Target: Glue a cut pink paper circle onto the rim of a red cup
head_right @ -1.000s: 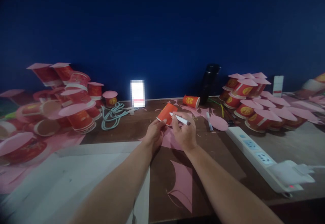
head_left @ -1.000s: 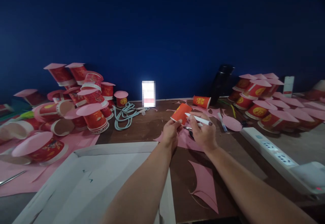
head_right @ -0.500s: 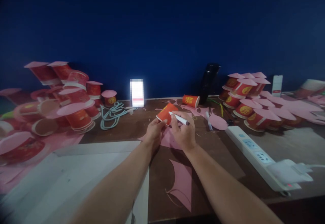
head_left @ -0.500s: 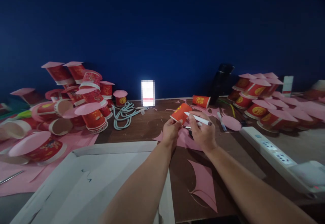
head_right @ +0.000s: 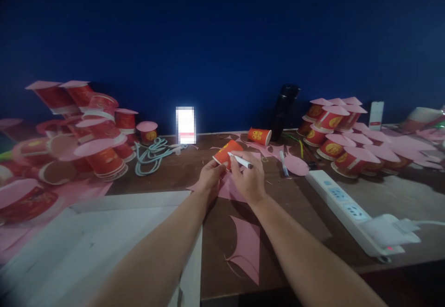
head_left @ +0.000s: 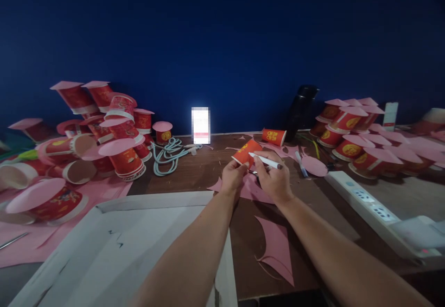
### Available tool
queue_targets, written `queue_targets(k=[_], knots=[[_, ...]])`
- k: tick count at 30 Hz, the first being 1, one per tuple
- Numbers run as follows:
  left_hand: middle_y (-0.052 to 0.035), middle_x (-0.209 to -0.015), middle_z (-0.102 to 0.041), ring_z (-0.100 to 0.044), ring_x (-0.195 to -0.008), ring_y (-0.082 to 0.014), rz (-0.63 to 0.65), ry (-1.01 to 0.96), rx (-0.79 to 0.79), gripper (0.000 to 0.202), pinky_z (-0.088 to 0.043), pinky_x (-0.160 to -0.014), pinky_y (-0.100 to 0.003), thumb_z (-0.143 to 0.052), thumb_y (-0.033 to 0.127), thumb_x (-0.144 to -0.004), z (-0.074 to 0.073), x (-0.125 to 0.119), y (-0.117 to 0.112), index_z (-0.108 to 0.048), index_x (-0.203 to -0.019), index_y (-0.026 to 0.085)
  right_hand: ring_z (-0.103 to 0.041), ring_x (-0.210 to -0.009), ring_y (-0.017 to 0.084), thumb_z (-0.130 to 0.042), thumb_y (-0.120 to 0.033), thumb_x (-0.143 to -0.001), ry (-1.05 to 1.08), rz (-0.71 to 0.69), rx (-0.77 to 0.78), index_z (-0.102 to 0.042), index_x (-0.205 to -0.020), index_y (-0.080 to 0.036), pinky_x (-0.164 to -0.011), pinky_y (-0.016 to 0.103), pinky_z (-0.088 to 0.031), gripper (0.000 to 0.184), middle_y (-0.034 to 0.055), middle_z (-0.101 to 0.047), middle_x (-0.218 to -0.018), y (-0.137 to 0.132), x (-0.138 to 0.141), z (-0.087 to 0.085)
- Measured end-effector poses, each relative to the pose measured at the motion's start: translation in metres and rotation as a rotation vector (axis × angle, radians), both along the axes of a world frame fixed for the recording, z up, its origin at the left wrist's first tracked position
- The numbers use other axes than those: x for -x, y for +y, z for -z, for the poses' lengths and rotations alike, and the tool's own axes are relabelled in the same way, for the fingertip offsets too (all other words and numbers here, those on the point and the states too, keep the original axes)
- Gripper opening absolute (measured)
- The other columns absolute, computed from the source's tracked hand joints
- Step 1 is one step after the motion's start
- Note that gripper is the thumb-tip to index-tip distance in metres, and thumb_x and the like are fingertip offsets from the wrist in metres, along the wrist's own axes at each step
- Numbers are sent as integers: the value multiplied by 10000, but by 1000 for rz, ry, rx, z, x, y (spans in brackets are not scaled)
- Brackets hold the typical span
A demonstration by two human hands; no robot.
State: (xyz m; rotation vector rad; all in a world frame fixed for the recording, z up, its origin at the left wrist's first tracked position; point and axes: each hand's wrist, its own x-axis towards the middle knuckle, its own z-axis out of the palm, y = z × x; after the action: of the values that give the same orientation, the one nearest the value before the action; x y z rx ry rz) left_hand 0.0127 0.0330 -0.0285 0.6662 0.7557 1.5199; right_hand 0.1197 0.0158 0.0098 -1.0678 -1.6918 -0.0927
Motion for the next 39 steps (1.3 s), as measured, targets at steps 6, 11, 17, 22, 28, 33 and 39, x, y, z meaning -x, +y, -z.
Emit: queue_targets(k=[6,11,17,22,28,33,39], knots=[[-40,-827,-693,-598,-682,-102,8,-20,11,307,-458,-753,-253,-757,205,-599,-2,1,-2,-723,-900,159,-662,-903,220,-523,-306,-894,34,4,-19,-652,-961,-198,-839,384,-513,181,76,-712,-937,0,-1,-1],[-40,-815,-685,-584,-672,-100,7,-35,4,295,-457,-765,-260,-765,213,-588,-4,2,-3,-718,-872,149,-668,-870,207,-539,-296,-882,56,-19,-9,-653,-941,-196,-822,363,-521,164,64,-711,-910,-2,-1,-2],[-30,-772,-672,-570,-648,-98,4,-14,-3,297,-454,-745,-262,-760,214,-602,0,2,-1,-722,-890,155,-664,-871,208,-549,-286,-878,14,-25,-10,-658,-917,-193,-831,366,-517,149,62,-713,-892,-2,1,-2],[-27,-756,-667,-579,-663,-100,9,-44,12,278,-443,-719,-246,-761,192,-590,-4,1,-3,-711,-859,146,-663,-894,216,-542,-292,-885,41,-14,-25,-652,-958,-192,-833,377,-518,166,77,-709,-925,-1,0,-1],[-11,-757,-652,-528,-593,-50,-28,-209,109,225,-408,-609,-183,-738,114,-582,-20,3,-8,-661,-793,135,-668,-859,197,-499,-331,-915,203,-57,75,-611,-1071,-210,-776,358,-537,227,78,-689,-985,-1,-4,2],[-13,-751,-635,-540,-608,-56,-48,-325,175,155,-429,-619,-186,-665,65,-618,-24,6,-7,-618,-747,138,-665,-833,196,-482,-365,-921,230,-37,126,-608,-1110,-220,-759,365,-542,269,77,-686,-970,3,-6,6],[-10,-683,-600,-548,-614,-72,-99,-341,230,118,-457,-625,-189,-581,40,-621,-24,6,-6,-598,-689,136,-663,-768,179,-468,-399,-924,297,-105,224,-602,-1119,-207,-727,352,-545,305,71,-690,-930,12,-6,16]])
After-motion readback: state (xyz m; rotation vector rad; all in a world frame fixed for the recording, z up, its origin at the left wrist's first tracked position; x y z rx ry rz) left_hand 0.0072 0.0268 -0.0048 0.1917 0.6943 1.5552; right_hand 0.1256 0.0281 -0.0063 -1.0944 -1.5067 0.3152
